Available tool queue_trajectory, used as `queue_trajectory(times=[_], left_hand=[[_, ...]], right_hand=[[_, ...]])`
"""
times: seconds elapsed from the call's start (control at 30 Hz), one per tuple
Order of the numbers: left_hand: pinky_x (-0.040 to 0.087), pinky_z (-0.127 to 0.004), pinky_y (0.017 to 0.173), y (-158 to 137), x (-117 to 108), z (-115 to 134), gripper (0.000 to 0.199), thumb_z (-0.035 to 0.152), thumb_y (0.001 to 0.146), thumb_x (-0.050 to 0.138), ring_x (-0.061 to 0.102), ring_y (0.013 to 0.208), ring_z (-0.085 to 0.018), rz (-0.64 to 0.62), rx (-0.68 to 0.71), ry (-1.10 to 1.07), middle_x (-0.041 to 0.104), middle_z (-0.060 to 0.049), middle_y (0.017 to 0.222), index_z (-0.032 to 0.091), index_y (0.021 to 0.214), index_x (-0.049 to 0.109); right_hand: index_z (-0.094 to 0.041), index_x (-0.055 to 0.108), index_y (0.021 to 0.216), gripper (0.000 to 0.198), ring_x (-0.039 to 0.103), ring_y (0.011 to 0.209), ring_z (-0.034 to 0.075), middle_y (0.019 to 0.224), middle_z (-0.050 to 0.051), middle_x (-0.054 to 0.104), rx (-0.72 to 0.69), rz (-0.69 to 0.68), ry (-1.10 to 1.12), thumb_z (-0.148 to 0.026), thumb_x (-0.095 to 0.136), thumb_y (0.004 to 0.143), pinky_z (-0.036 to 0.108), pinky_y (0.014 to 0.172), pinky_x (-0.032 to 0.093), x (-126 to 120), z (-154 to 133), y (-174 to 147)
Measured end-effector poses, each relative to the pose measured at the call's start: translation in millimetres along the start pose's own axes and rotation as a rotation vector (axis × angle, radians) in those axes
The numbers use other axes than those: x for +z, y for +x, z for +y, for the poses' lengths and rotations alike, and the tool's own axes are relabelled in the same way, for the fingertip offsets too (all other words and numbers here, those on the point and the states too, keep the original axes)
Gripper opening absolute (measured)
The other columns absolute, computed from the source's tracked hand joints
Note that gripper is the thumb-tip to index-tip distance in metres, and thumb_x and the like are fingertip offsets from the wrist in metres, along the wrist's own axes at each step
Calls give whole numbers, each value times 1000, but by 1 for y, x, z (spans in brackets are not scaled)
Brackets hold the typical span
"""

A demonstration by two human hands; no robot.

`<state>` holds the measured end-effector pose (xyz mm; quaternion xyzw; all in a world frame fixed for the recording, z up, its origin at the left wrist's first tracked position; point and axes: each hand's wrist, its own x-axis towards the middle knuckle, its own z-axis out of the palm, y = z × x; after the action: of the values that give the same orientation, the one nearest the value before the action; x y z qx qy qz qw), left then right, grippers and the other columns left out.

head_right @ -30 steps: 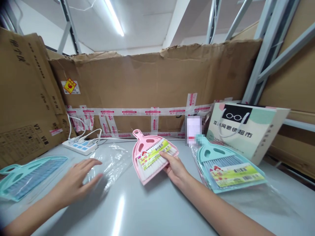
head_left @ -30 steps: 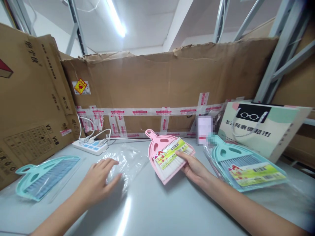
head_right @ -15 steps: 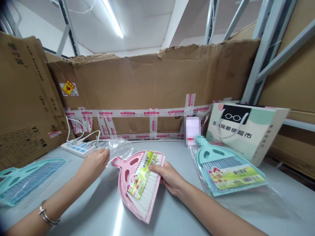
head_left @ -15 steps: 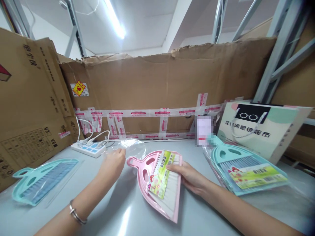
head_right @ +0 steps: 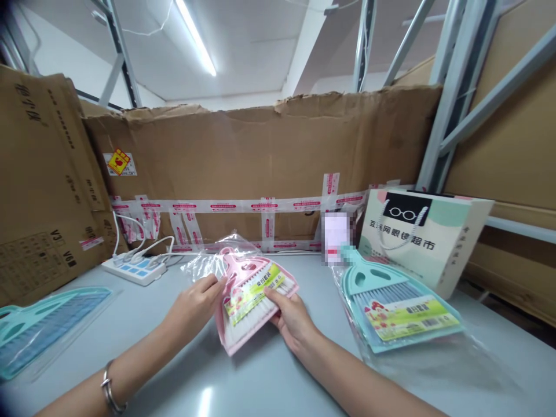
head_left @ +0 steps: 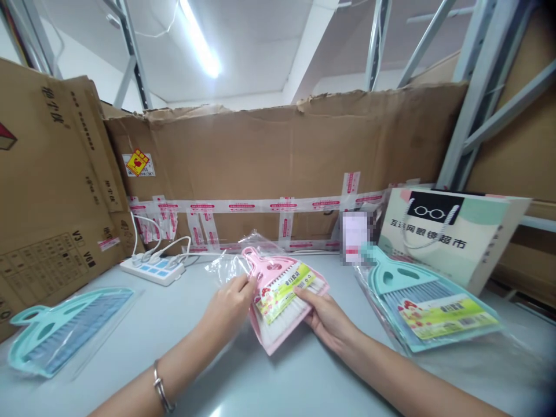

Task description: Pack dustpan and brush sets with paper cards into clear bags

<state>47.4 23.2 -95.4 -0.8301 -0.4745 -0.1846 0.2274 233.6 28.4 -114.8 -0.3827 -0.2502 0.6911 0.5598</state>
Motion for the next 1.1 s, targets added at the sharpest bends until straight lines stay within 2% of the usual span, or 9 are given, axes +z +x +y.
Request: queue_trajectory(times=[0.17, 0.43, 0.5, 0.57, 0.63, 0.7, 0.8, 0.93, 1.1], left_hand=[[43, -23, 52, -1, 4, 7, 21, 9, 83, 41, 53, 69, -16, 53, 140, -2, 56, -5, 78, 14, 98, 54], [45, -25, 60, -6, -1, 8, 21, 16, 86, 40, 54, 69, -15, 177, 158, -215, 58, -5, 79, 17, 99, 57], [45, -34, 78, -5, -2, 8, 28, 22, 84, 47, 54, 92, -20, 271, 4, -361, 57, -9, 100, 21, 112, 52], [37, -43, 92, -5, -3, 8, 52, 32, 79, 55, 42, 115, -26, 357, -336, -586, 42, -13, 125, 22, 127, 37], [38, -43, 93, -3, -3, 9, 69, 43, 76, 57, 39, 120, -27, 260, -717, -952, 31, -17, 135, 20, 132, 24], [47, -40, 84, -1, -2, 13, 70, 50, 76, 54, 50, 110, -27, -9, -940, -1389, 38, -19, 132, 17, 131, 24], [51, -35, 75, 1, 1, 21, 60, 46, 73, 61, 61, 95, -25, -238, -889, -1793, 57, -16, 116, 16, 119, 38], [52, -35, 77, 0, 6, 21, 61, 31, 58, 77, 62, 93, -26, -124, -831, -1831, 62, -17, 110, 13, 106, 44], [51, -36, 80, -7, 9, 4, 60, 30, 59, 77, 61, 96, -28, -175, -757, -1780, 63, -15, 108, 13, 107, 45]], right_hand=[[-11, 58, 88, 26, 67, 67, 19, 73, 6, 71, 36, -26, 9, -9, 67, 63, 28, 60, 56, 3, 4, 0], [-14, 57, 96, 31, 68, 68, 17, 73, 3, 71, -52, 87, 183, -3, 63, 67, 24, 60, 57, 0, 0, 8], [-14, 56, 99, 33, 68, 68, 17, 73, 2, 71, -64, 100, 202, -3, 61, 68, 25, 61, 57, 0, -1, 8], [-14, 56, 101, 34, 68, 68, 16, 73, 1, 71, -94, 124, 233, -2, 60, 69, 23, 62, 57, 1, -3, 7], [-14, 55, 102, 35, 68, 69, 15, 73, 1, 71, -115, 136, 253, -1, 59, 70, 23, 63, 57, 2, -4, 6], [-13, 55, 103, 35, 68, 70, 16, 73, 1, 71, -106, 132, 249, -2, 59, 70, 23, 63, 57, 4, -3, 5], [-13, 55, 103, 36, 68, 72, 17, 75, 3, 71, -68, 93, 199, -4, 62, 69, 25, 65, 57, 6, 2, 3], [-12, 58, 98, 33, 67, 74, 18, 78, 5, 71, -39, 6, 100, -10, 67, 66, 27, 66, 56, 1, 4, 6], [-11, 61, 84, 25, 66, 66, 17, 74, 7, 71, -48, 16, -85, -22, 72, 64, 24, 62, 54, -15, -11, 18]])
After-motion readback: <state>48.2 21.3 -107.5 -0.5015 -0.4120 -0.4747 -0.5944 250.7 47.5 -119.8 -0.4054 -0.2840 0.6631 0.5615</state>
